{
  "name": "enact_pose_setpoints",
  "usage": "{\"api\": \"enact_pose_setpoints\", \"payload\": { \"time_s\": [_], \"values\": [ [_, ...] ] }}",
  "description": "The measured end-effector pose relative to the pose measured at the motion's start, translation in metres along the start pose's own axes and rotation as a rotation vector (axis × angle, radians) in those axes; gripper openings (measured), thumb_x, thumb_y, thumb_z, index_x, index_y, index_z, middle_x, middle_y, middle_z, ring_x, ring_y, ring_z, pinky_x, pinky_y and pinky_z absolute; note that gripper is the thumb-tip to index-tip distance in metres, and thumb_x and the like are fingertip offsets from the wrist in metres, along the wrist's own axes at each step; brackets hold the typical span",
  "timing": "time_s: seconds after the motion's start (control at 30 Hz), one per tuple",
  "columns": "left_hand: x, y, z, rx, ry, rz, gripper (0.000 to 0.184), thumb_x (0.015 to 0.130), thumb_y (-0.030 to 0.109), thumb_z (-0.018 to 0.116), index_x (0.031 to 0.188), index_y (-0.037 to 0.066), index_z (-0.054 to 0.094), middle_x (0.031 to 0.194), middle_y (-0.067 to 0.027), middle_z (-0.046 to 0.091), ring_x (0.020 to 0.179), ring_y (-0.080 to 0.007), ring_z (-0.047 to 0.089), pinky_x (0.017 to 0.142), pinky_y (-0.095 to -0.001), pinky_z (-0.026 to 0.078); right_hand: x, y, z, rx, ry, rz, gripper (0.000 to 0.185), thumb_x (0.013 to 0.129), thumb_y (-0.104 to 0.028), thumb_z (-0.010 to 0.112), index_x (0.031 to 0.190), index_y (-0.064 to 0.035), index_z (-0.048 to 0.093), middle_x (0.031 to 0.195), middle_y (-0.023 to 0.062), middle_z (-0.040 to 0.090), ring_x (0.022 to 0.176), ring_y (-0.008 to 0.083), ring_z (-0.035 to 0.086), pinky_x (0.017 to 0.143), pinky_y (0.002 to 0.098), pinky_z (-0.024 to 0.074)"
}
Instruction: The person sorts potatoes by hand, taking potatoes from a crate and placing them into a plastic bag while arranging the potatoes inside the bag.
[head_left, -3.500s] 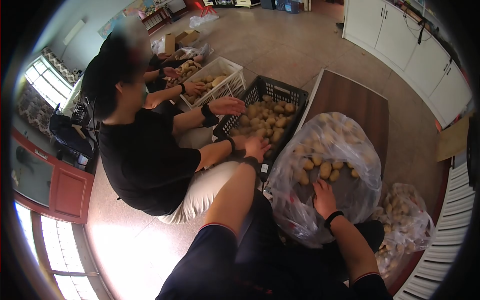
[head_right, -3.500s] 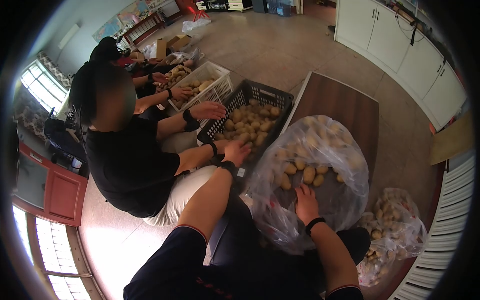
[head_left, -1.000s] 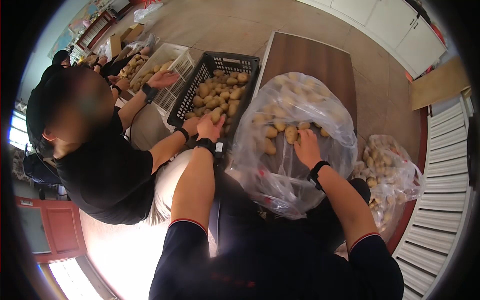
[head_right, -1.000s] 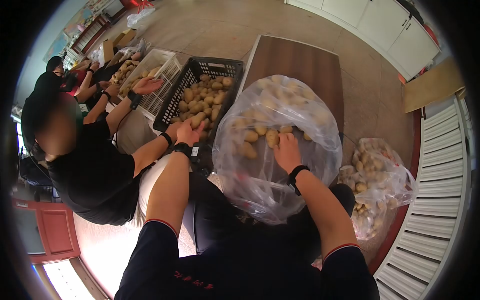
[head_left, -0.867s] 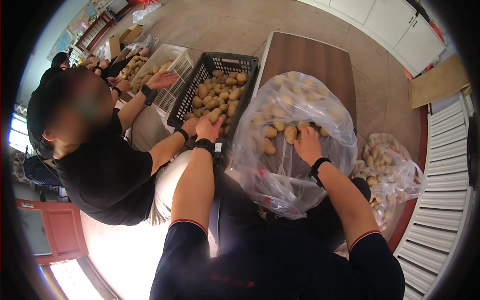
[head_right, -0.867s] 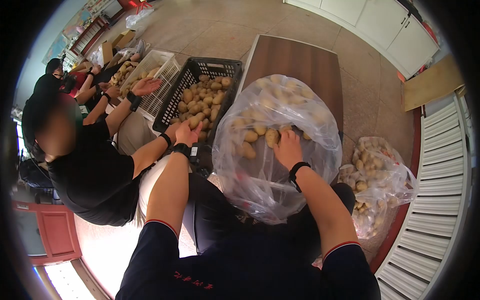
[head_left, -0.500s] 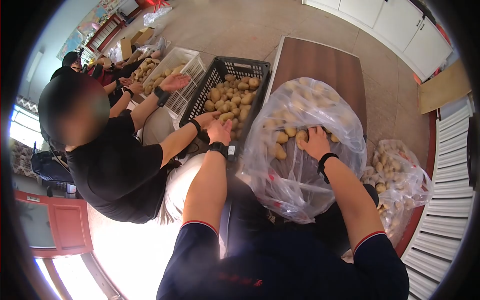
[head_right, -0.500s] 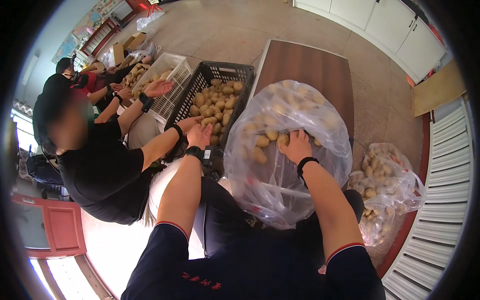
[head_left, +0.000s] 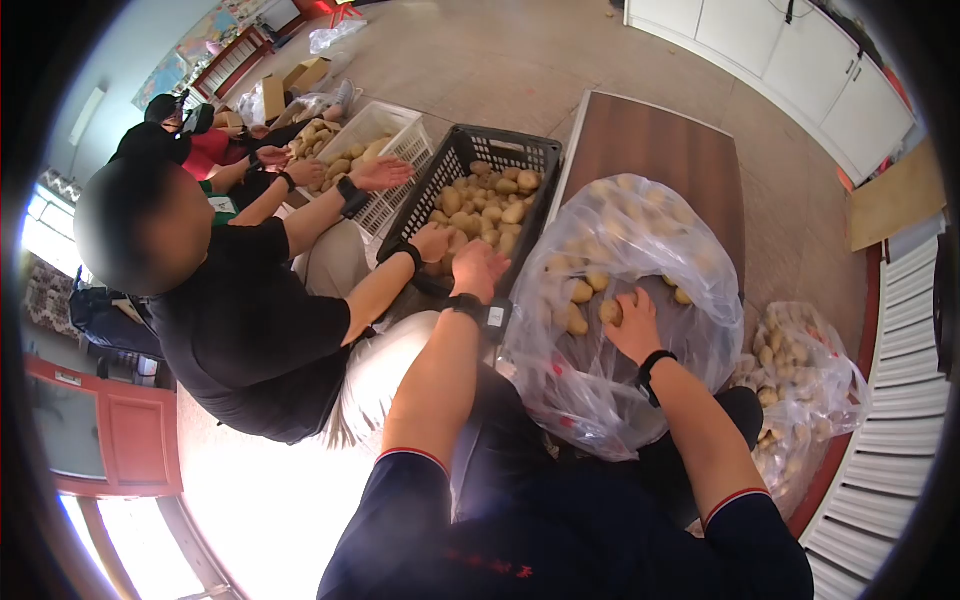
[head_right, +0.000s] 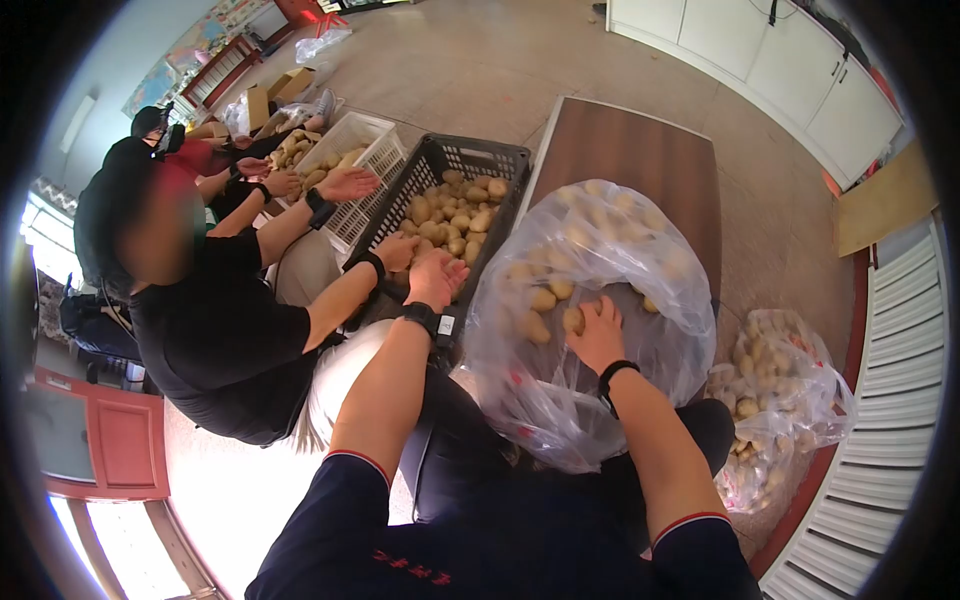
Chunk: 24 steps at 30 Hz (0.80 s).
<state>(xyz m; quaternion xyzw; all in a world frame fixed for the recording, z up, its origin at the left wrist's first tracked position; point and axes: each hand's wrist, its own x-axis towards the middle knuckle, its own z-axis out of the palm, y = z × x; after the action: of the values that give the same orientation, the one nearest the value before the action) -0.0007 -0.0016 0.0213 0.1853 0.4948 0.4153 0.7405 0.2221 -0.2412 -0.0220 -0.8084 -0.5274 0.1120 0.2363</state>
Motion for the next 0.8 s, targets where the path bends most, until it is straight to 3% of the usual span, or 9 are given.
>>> {"api": "enact_pose_setpoints", "payload": {
  "time_s": [0.17,0.3,0.43,0.47,0.5,0.6,0.8],
  "values": [
    [-0.013,0.003,0.005,0.077,-0.003,0.053,0.030,0.092,0.013,0.052,0.120,0.005,0.049,0.107,-0.0114,0.051,0.083,-0.0290,0.061,0.070,-0.0434,0.056,-0.016,-0.003,-0.009,0.038,0.031,-0.056,0.056,0.065,-0.020,0.073,0.117,-0.0041,0.057,0.141,0.0234,0.034,0.128,0.0473,0.034,0.108,0.0502,0.0331],
    [-0.018,0.002,0.004,0.217,-0.092,0.042,0.033,0.094,0.019,0.052,0.125,0.008,0.047,0.109,-0.0088,0.052,0.082,-0.0268,0.061,0.068,-0.0410,0.056,-0.027,-0.021,-0.026,-0.169,0.096,-0.170,0.050,0.067,-0.014,0.072,0.113,-0.0019,0.057,0.141,0.0171,0.037,0.131,0.0455,0.033,0.108,0.0507,0.0326],
    [-0.026,0.001,0.010,0.249,-0.082,0.053,0.037,0.093,0.018,0.053,0.127,0.008,0.046,0.108,-0.0097,0.055,0.080,-0.0261,0.063,0.067,-0.0390,0.056,-0.036,-0.014,-0.020,-0.260,0.050,-0.352,0.047,0.067,-0.009,0.070,0.112,-0.0049,0.057,0.125,0.0157,0.051,0.127,0.0402,0.038,0.108,0.0502,0.0327],
    [-0.031,0.001,0.015,0.266,-0.047,0.063,0.035,0.093,0.019,0.051,0.126,0.008,0.050,0.100,-0.0061,0.056,0.073,-0.0211,0.063,0.059,-0.0343,0.054,-0.036,-0.013,-0.018,-0.283,0.015,-0.392,0.047,0.067,-0.008,0.070,0.113,-0.0059,0.057,0.118,0.0150,0.055,0.125,0.0385,0.041,0.107,0.0501,0.0325],
    [-0.037,0.001,0.017,0.283,-0.057,0.078,0.035,0.094,0.020,0.050,0.127,0.008,0.050,0.101,-0.0059,0.057,0.073,-0.0207,0.063,0.058,-0.0342,0.054,-0.037,-0.011,-0.017,-0.280,0.020,-0.410,0.047,0.067,-0.008,0.070,0.113,-0.0059,0.057,0.118,0.0150,0.055,0.125,0.0385,0.041,0.107,0.0501,0.0325],
    [-0.033,-0.009,0.016,0.307,-0.111,0.111,0.035,0.094,0.021,0.052,0.125,0.007,0.052,0.100,-0.0066,0.059,0.071,-0.0200,0.063,0.057,-0.0337,0.053,-0.039,-0.009,-0.019,-0.230,0.003,-0.402,0.048,0.068,-0.006,0.070,0.113,-0.0070,0.057,0.106,0.0150,0.060,0.118,0.0379,0.045,0.106,0.0514,0.0317],
    [-0.050,-0.013,0.028,0.389,-0.199,0.151,0.029,0.091,0.020,0.053,0.116,0.005,0.057,0.096,-0.0063,0.060,0.065,-0.0186,0.062,0.054,-0.0318,0.051,-0.037,-0.020,-0.031,-0.069,0.028,-0.298,0.047,0.075,-0.010,0.070,0.118,-0.0056,0.055,0.106,0.0177,0.060,0.113,0.0394,0.048,0.104,0.0490,0.0341]
  ]
}}
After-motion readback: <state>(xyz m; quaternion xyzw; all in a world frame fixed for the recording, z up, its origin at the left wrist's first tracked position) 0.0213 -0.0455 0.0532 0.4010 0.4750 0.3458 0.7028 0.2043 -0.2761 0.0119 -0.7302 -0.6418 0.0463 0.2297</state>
